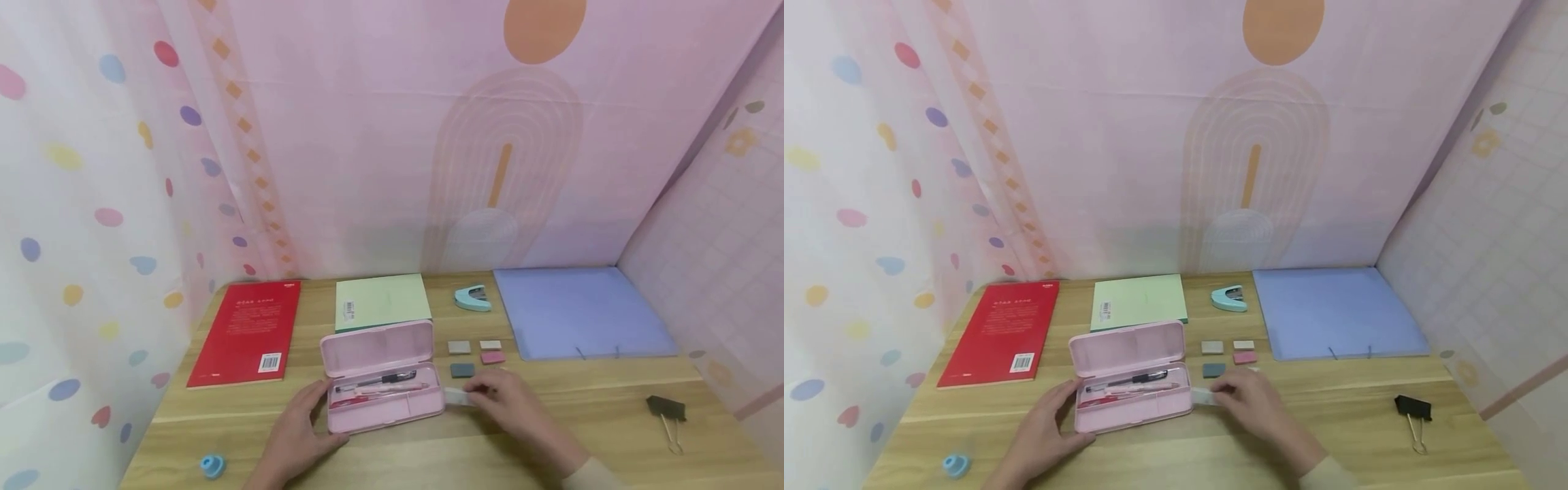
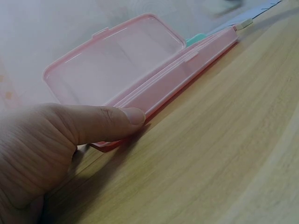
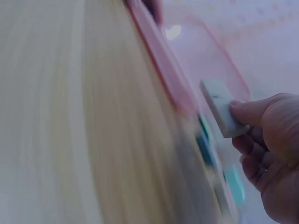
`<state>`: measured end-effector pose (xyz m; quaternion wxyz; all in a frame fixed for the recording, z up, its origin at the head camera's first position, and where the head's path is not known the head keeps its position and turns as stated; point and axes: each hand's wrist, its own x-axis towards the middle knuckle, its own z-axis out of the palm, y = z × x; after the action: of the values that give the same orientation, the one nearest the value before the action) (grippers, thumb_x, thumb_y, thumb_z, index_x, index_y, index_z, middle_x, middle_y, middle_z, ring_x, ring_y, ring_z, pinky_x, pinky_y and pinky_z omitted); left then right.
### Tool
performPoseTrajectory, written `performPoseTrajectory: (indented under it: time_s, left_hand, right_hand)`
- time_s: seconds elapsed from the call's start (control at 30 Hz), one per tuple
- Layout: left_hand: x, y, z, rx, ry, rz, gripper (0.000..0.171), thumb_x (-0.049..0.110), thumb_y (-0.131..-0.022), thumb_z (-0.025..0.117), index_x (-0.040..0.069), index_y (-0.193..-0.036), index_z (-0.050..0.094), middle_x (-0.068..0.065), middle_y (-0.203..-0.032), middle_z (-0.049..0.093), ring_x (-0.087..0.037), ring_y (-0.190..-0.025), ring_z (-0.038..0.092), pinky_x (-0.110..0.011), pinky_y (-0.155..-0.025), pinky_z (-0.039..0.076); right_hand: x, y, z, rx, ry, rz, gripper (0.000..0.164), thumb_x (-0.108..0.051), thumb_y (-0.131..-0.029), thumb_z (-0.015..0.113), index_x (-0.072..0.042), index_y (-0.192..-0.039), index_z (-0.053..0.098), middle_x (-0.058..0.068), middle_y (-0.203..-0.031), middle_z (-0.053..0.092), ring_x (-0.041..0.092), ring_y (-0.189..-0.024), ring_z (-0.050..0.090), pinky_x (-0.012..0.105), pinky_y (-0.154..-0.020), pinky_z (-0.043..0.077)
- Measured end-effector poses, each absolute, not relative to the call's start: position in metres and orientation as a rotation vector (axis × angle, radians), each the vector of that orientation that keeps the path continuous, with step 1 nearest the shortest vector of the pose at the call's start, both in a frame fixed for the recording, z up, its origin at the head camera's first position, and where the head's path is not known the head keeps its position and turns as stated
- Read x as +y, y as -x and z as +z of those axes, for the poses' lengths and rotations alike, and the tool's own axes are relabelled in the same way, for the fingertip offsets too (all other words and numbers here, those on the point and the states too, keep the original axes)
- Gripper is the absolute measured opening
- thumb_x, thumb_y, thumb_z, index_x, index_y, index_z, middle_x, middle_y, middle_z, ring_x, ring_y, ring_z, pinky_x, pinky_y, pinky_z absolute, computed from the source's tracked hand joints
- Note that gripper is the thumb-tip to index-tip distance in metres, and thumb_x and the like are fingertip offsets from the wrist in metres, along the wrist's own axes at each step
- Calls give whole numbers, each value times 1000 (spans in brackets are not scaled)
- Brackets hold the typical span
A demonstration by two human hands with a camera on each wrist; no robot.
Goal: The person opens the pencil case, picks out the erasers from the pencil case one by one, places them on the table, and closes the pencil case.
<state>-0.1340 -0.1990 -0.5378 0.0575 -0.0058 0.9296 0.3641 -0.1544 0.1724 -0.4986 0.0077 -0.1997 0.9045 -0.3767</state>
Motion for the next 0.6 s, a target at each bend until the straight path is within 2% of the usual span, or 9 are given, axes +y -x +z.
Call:
performPoseTrajectory:
  time_s: [0.07, 0.17, 0.3, 0.5, 0.6]
  left_hand:
    - [-198, 134, -538, 2824, 20, 1092, 105, 50, -54, 90, 25, -145, 43, 6, -142, 44, -18, -129, 41, -44, -97, 48]
    - [-200, 134, -536, 2831, 10, 1078, 104, 49, -56, 89, 24, -145, 43, 5, -142, 45, -19, -128, 42, -44, -96, 48]
    - [-202, 135, -535, 2822, 4, 1075, 103, 51, -57, 89, 24, -145, 42, 6, -142, 44, -18, -128, 42, -43, -97, 48]
    - [-201, 135, -537, 2819, -30, 1089, 101, 52, -59, 87, 24, -145, 43, 4, -143, 44, -19, -129, 42, -42, -98, 47]
    - [-200, 136, -539, 2834, -31, 1080, 100, 51, -59, 88, 24, -145, 43, 5, -143, 45, -18, -129, 42, -41, -98, 48]
  right_hand:
    - [192, 154, -499, 2843, 531, -1135, 12, -15, -86, 71, -26, -92, 72, -19, -89, 64, 2, -82, 58, 24, -74, 52]
    - [206, 156, -503, 2879, 530, -1071, 13, -12, -86, 71, -24, -90, 72, -16, -89, 65, 3, -83, 60, 25, -73, 53]
    - [210, 160, -509, 2926, 608, -996, 12, -14, -87, 71, -24, -93, 73, -16, -93, 66, 3, -89, 60, 28, -78, 53]
    - [212, 162, -516, 2949, 650, -901, 17, -17, -80, 78, -22, -95, 72, -14, -92, 61, 3, -81, 53, 24, -69, 49]
    - [212, 163, -519, 2972, 664, -880, 20, -16, -79, 79, -21, -96, 72, -13, -95, 62, 4, -83, 53, 25, -70, 49]
